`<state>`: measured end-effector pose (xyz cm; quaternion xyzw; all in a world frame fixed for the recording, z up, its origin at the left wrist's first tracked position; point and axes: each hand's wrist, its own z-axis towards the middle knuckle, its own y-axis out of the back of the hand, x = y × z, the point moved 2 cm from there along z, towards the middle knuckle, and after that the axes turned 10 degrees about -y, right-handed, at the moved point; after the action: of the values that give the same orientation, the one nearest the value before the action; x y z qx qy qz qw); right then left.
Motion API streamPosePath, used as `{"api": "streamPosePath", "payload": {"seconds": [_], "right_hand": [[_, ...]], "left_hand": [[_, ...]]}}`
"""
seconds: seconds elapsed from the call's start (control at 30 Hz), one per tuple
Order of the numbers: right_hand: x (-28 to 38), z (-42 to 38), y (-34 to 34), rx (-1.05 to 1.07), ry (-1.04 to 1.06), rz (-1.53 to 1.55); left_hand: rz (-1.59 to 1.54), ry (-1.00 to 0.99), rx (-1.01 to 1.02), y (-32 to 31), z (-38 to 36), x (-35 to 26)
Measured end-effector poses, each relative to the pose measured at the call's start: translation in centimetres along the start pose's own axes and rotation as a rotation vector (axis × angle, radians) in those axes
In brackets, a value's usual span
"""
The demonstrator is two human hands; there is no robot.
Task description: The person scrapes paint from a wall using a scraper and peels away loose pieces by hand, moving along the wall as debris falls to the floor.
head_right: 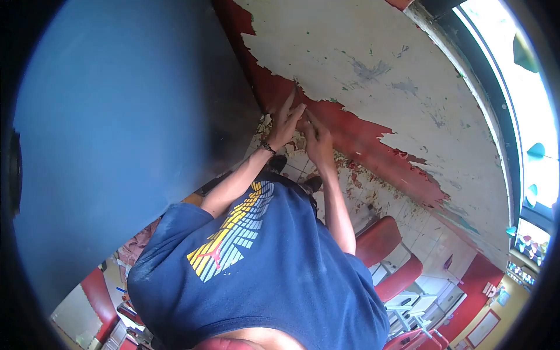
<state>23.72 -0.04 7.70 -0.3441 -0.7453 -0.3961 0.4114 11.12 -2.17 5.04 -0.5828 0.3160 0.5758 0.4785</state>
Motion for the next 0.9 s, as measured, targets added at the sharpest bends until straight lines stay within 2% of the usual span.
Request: {"api": "streamPosePath", "payload": {"seconds": [0.07,0.1,0.17,0.2,0.23,0.27,0.3,0.33,0.37,0.4,0.53,0.6,0.77,0.83,0.9], "right_hand": [[3.3,0.2,1.3,-0.114,0.307,-0.279],[5.4,0.0,2.1,-0.123,0.297,-0.271],[8.5,-0.6,3.4,0.017,0.004,-0.484],[8.2,-0.2,3.9,0.027,-0.071,-0.568],[8.4,0.1,4.1,0.019,-0.080,-0.556],[8.8,0.2,4.2,0.017,-0.010,-0.574],[9.0,0.2,4.4,0.016,0.060,-0.593],[9.0,0.3,4.7,0.012,0.051,-0.586],[8.7,0.5,5.0,0.039,-0.019,-0.603],[8.4,0.5,5.4,0.070,-0.090,-0.619],[8.1,-0.9,7.6,0.057,-0.113,-0.466],[7.6,-1.2,8.7,0.138,-0.171,-0.391],[6.8,-0.6,10.3,0.191,-0.180,-0.405],[6.9,-0.3,10.9,0.203,-0.174,-0.413],[6.4,0.2,11.3,0.224,-0.180,-0.443]], "left_hand": [[-0.075,-0.009,0.015,-0.2,0.3,0.4],[-0.100,0.012,-0.026,0.0,0.6,0.7],[-0.118,0.050,-0.051,0.8,0.8,1.3],[-0.118,0.110,-0.131,1.8,1.4,1.9],[-0.117,0.166,-0.214,2.8,2.2,2.4],[-0.111,0.173,-0.201,3.7,3.2,2.8],[-0.082,0.303,-0.254,4.8,4.2,3.6],[-0.052,0.433,-0.309,5.7,5.1,4.3],[-0.048,0.440,-0.303,6.3,6.0,4.9],[-0.043,0.413,-0.288,6.7,6.7,5.2],[0.004,0.363,-0.283,6.8,6.9,5.9],[0.000,0.319,-0.301,6.3,6.8,6.2],[-0.002,0.234,-0.396,5.6,6.5,6.8],[0.068,0.093,-0.416,5.6,6.9,6.7],[0.099,0.060,-0.433,5.3,7.1,6.4]]}}
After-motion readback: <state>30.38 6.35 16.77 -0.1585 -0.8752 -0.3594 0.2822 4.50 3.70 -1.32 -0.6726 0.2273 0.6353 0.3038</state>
